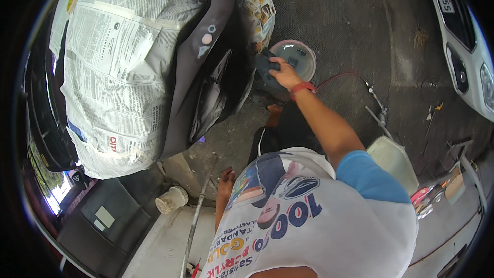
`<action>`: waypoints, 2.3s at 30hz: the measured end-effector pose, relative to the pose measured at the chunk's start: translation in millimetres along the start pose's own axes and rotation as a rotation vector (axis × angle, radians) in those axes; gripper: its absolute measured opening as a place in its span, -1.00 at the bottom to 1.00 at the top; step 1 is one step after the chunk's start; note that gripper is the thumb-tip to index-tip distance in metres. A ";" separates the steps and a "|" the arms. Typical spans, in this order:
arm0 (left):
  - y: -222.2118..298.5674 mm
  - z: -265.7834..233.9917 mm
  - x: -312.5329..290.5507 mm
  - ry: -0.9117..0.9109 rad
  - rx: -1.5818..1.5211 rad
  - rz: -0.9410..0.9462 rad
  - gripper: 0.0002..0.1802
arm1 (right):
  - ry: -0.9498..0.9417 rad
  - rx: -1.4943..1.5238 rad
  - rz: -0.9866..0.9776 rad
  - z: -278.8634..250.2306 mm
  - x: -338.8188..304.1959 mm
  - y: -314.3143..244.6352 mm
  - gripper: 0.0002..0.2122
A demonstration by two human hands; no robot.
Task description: The person sands a black car bumper with a sanding block, then uses a spray gun to apply a coating to the surface. They inspect the bumper by touching it and later handle several small transparent plastic sheets, possibly for masking or protection.
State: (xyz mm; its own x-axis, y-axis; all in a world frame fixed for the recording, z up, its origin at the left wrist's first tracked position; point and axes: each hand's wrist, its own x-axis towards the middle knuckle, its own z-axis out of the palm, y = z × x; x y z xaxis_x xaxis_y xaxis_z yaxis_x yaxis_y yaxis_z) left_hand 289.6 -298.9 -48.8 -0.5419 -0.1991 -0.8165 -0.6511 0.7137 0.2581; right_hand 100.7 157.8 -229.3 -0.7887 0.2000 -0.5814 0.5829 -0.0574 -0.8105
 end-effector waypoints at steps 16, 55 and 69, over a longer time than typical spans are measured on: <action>112.8 100.6 3.9 -0.018 -0.011 0.091 -0.32 | 0.240 -0.311 0.131 -157.9 -30.3 75.4 -0.74; 15.4 108.4 71.8 -0.552 0.098 0.058 -0.58 | 0.376 -0.505 0.660 -194.8 -415.1 238.0 -0.38; 100.2 153.3 53.8 -0.934 0.576 0.395 -0.25 | 0.497 0.569 0.507 -257.8 -482.8 213.1 -0.71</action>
State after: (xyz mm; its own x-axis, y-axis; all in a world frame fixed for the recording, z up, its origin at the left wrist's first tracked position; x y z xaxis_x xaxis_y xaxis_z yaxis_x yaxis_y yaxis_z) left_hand 276.6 -135.1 -146.0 0.1050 0.5056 -0.8563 -0.0568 0.8627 0.5025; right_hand 656.1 301.2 -102.9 -0.2122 0.4100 -0.8871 0.5487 -0.7011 -0.4553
